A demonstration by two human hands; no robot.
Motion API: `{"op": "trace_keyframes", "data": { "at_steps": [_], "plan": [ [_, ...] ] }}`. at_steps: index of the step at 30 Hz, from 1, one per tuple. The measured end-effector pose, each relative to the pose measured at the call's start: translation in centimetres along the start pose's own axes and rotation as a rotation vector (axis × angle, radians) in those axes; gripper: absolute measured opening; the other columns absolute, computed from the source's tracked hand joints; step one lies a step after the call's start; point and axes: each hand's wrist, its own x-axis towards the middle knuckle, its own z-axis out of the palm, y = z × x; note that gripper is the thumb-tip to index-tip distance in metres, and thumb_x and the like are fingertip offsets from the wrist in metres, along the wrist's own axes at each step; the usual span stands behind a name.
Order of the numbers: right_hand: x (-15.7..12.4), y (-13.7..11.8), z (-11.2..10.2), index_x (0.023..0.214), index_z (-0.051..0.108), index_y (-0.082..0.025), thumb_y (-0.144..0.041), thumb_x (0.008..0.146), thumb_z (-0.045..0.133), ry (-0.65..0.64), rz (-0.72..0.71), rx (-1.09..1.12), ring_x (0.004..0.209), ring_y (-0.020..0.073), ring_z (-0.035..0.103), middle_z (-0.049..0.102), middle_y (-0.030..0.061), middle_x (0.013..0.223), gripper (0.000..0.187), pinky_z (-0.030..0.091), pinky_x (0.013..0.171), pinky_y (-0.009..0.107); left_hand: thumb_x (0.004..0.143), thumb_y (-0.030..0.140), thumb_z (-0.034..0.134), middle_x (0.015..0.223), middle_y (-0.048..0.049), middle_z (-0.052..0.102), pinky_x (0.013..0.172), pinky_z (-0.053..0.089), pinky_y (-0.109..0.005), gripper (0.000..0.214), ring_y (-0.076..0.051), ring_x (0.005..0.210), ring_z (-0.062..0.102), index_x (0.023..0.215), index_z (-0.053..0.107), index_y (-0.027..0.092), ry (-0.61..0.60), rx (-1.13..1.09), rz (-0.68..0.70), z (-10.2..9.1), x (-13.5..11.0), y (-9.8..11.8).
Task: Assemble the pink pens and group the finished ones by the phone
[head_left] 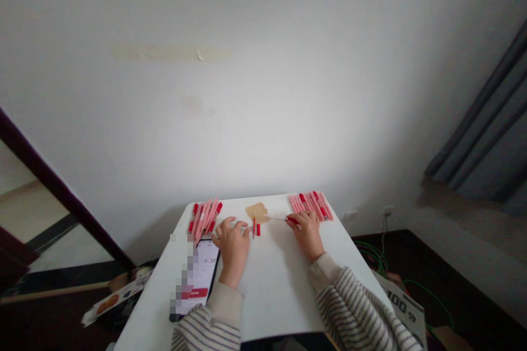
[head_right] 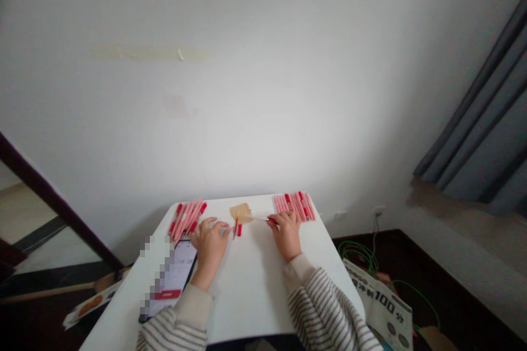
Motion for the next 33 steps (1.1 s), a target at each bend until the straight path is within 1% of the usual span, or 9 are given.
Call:
{"op": "trace_keyframes", "data": {
  "at_steps": [3, 6, 11, 15, 20, 25, 30, 33],
  "plan": [
    [0.0, 0.0, -0.1, 0.094, 0.071, -0.027, -0.039, 0.091, 0.054, -0.010, -0.001, -0.008, 0.097, 0.0238, 0.049, 0.069, 0.0038, 0.090, 0.021, 0.032, 0.091, 0.040, 0.076, 0.030, 0.065, 0.120, -0.0065, 0.057, 0.097, 0.031, -0.051, 0.011, -0.029, 0.115, 0.044, 0.083, 0.073, 0.026, -0.009, 0.001, -0.002, -0.2, -0.1, 0.1],
    [0.0, 0.0, -0.1, 0.095, 0.071, -0.026, -0.040, 0.091, 0.054, -0.006, -0.005, -0.004, 0.097, 0.0241, 0.049, 0.069, 0.0041, 0.090, 0.022, 0.032, 0.092, 0.040, 0.073, 0.031, 0.067, 0.119, -0.0054, 0.058, 0.099, 0.030, -0.052, 0.007, -0.029, 0.116, 0.043, 0.075, 0.071, 0.025, -0.008, -0.004, 0.033, 0.0, -0.3, 0.2],
    [0.0, 0.0, -0.2, 0.095, 0.071, -0.026, -0.041, 0.091, 0.053, 0.006, -0.009, -0.008, 0.096, 0.0236, 0.049, 0.069, 0.0043, 0.090, 0.024, 0.032, 0.091, 0.040, 0.071, 0.034, 0.068, 0.116, -0.0046, 0.059, 0.103, 0.024, -0.058, 0.010, -0.029, 0.116, 0.042, 0.068, 0.070, 0.025, -0.024, 0.004, 0.064, 0.6, -0.5, 0.1],
    [0.0, 0.0, -0.2, 0.095, 0.071, -0.026, -0.042, 0.092, 0.052, 0.002, -0.009, -0.006, 0.096, 0.0239, 0.049, 0.069, 0.0044, 0.090, 0.025, 0.032, 0.091, 0.040, 0.073, 0.035, 0.066, 0.117, -0.0051, 0.059, 0.104, 0.021, -0.062, 0.011, -0.030, 0.117, 0.041, 0.069, 0.071, 0.026, -0.031, 0.007, 0.077, 1.0, -0.6, -0.1],
    [0.0, 0.0, -0.1, 0.095, 0.071, -0.026, -0.044, 0.092, 0.050, 0.005, -0.009, -0.004, 0.096, 0.0242, 0.049, 0.069, 0.0051, 0.089, 0.028, 0.032, 0.091, 0.040, 0.074, 0.034, 0.065, 0.118, -0.0054, 0.059, 0.105, 0.020, -0.063, 0.011, -0.029, 0.117, 0.041, 0.071, 0.073, 0.027, -0.019, 0.032, 0.103, 1.4, -0.8, 0.0],
    [0.0, -0.1, -0.3, 0.094, 0.071, -0.026, -0.044, 0.092, 0.050, -0.005, -0.002, 0.008, 0.097, 0.0242, 0.048, 0.069, 0.0050, 0.090, 0.029, 0.031, 0.092, 0.041, 0.076, 0.035, 0.064, 0.119, -0.0060, 0.060, 0.105, 0.021, -0.064, 0.015, -0.029, 0.117, 0.042, 0.070, 0.073, 0.026, 0.006, 0.063, 0.108, 1.3, -1.0, 0.3],
    [0.0, -0.3, -0.4, 0.094, 0.071, -0.026, -0.043, 0.092, 0.051, 0.004, -0.002, 0.002, 0.095, 0.0236, 0.049, 0.069, 0.0047, 0.088, 0.027, 0.032, 0.092, 0.041, 0.078, 0.033, 0.063, 0.123, -0.0057, 0.059, 0.106, 0.024, -0.061, 0.015, -0.029, 0.117, 0.043, 0.070, 0.073, 0.025, 0.023, 0.077, 0.117, 1.3, -1.0, 0.5],
    [0.0, -0.3, -0.4, 0.094, 0.071, -0.026, -0.042, 0.092, 0.051, 0.003, -0.007, -0.005, 0.095, 0.0234, 0.049, 0.069, 0.0045, 0.088, 0.026, 0.032, 0.091, 0.041, 0.078, 0.036, 0.062, 0.123, -0.0058, 0.059, 0.105, 0.026, -0.060, 0.018, -0.029, 0.117, 0.043, 0.069, 0.073, 0.025, 0.027, 0.062, 0.107, 1.5, -0.9, 0.4]
  ]
}}
